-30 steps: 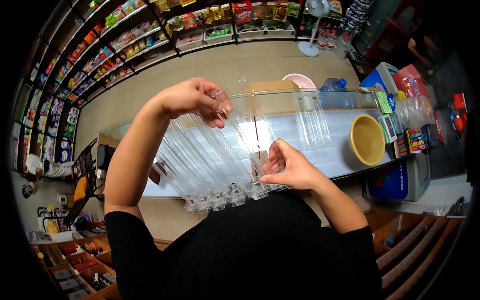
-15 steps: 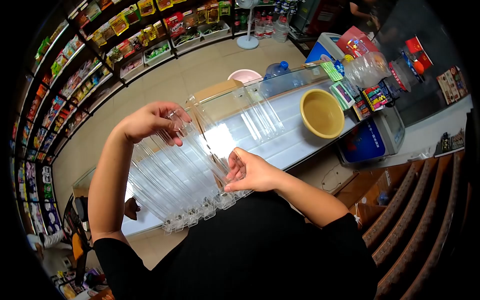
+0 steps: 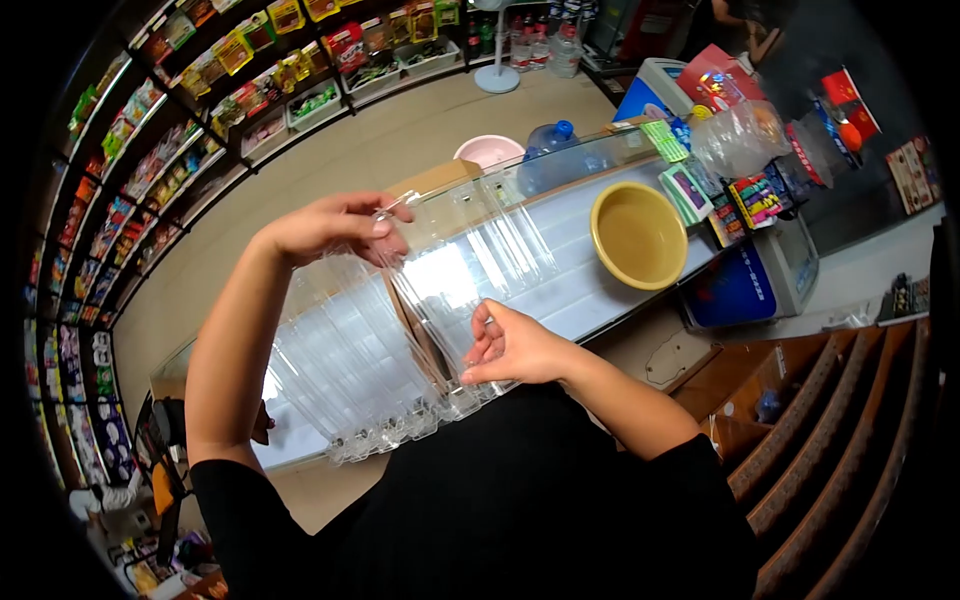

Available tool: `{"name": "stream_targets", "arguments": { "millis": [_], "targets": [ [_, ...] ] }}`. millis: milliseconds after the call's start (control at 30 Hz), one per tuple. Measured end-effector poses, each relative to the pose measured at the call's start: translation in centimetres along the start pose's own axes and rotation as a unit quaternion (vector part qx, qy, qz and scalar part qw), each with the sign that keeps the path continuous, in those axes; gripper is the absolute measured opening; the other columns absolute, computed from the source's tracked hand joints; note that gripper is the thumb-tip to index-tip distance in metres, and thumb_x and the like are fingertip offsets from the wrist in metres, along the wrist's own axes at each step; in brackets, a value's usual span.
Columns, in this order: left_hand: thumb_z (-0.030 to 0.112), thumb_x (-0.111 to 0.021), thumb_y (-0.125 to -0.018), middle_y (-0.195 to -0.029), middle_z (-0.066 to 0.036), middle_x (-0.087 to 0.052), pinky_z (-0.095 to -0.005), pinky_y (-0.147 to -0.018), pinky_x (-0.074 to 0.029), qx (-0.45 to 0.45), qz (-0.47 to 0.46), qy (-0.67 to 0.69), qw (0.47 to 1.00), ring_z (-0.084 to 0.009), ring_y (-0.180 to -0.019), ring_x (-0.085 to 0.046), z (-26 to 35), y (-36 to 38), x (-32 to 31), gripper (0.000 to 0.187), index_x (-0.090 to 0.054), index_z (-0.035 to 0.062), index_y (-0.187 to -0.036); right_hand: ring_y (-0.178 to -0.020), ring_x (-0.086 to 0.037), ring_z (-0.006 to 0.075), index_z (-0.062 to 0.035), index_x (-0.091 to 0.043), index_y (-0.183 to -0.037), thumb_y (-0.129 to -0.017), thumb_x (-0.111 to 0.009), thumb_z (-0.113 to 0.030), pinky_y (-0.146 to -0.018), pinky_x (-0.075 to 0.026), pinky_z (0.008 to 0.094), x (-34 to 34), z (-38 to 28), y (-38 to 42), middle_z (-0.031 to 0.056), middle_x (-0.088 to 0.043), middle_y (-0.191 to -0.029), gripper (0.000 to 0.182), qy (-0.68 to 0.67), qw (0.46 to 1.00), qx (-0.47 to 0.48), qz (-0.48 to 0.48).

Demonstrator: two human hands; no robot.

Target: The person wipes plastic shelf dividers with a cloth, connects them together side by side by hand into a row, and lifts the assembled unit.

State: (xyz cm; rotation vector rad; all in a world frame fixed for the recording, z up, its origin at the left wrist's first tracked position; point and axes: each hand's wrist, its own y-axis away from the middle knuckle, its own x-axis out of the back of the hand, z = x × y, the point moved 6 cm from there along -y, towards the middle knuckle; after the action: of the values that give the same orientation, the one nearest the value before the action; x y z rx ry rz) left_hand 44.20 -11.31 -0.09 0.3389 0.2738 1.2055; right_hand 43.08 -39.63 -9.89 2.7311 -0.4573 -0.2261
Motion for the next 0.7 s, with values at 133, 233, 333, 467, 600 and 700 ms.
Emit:
{"name": "stream_targets", "arguments": {
  "millis": [133, 233, 333, 467, 600, 700],
  "targets": [
    [0.034, -0.068, -0.106, -0.125, -0.017, -0.078, -0.0399, -0.092, -0.062, 0.058, -0.002, 0.013, 0.998, -0.0242, -0.106, -0.078, 0.5, -3.0, -1.4, 0.058, -0.054, 0.0028, -0.153, -0.094, -0.069, 0.0133, -0.0049, -0.047, -0.118, -0.081, -0.098, -0.015, -0.083, -0.058, 0.0298, 2.1, 0.6, 0.4, 0.0139, -0.072, -0.104, 0.064, -0.004, 1.000, -0.009, -0.006],
    [0.033, -0.065, -0.108, -0.125, -0.020, -0.078, -0.0399, -0.084, -0.065, 0.084, 0.004, 0.030, 0.996, -0.0277, -0.103, -0.080, 0.4, -4.5, -1.8, 0.053, -0.056, 0.0021, -0.150, -0.093, -0.070, 0.0139, -0.0041, -0.046, -0.120, -0.081, -0.098, -0.015, -0.083, -0.059, 0.0305, 2.9, 0.5, 0.2, 0.0147, -0.071, -0.104, 0.066, -0.022, 0.999, -0.017, -0.028],
    [0.036, -0.062, -0.110, -0.118, -0.019, -0.080, -0.0374, -0.072, -0.066, 0.129, 0.013, 0.021, 0.991, -0.0281, -0.092, -0.082, -0.6, -5.5, -1.1, 0.047, -0.062, 0.0017, -0.142, -0.092, -0.070, 0.0139, -0.0037, -0.046, -0.122, -0.081, -0.098, -0.014, -0.082, -0.059, 0.0304, 3.7, 0.8, -0.2, 0.0149, -0.072, -0.104, 0.067, -0.033, 0.998, -0.021, -0.052],
    [0.040, -0.058, -0.112, -0.109, -0.018, -0.081, -0.0357, -0.061, -0.064, 0.191, 0.066, -0.017, 0.979, -0.0283, -0.081, -0.082, -1.7, -5.4, -0.6, 0.043, -0.067, 0.0025, -0.131, -0.090, -0.070, 0.0141, -0.0039, -0.045, -0.122, -0.082, -0.097, -0.013, -0.080, -0.058, 0.0301, 4.1, 1.2, -1.4, 0.0145, -0.072, -0.104, 0.066, -0.022, 0.996, -0.022, -0.088],
    [0.042, -0.055, -0.113, -0.100, -0.016, -0.081, -0.0356, -0.059, -0.063, 0.219, 0.098, -0.008, 0.971, -0.0274, -0.077, -0.081, -2.7, -4.4, 0.2, 0.041, -0.069, 0.0049, -0.121, -0.090, -0.070, 0.0131, -0.0024, -0.046, -0.128, -0.081, -0.097, -0.012, -0.080, -0.057, 0.0286, 4.3, 1.5, -2.9, 0.0142, -0.072, -0.104, 0.070, -0.013, 0.991, -0.044, -0.122],
    [0.042, -0.055, -0.113, -0.097, -0.016, -0.081, -0.0349, -0.058, -0.063, 0.228, 0.120, -0.003, 0.966, -0.0268, -0.077, -0.081, -3.3, -3.2, 1.2, 0.040, -0.069, 0.0055, -0.121, -0.091, -0.072, 0.0140, 0.0004, -0.047, -0.141, -0.094, -0.088, -0.025, -0.078, -0.057, 0.0298, 4.8, 1.4, -4.7, 0.0104, -0.072, -0.104, 0.068, -0.030, 0.983, 0.001, -0.181]
  ]
}}
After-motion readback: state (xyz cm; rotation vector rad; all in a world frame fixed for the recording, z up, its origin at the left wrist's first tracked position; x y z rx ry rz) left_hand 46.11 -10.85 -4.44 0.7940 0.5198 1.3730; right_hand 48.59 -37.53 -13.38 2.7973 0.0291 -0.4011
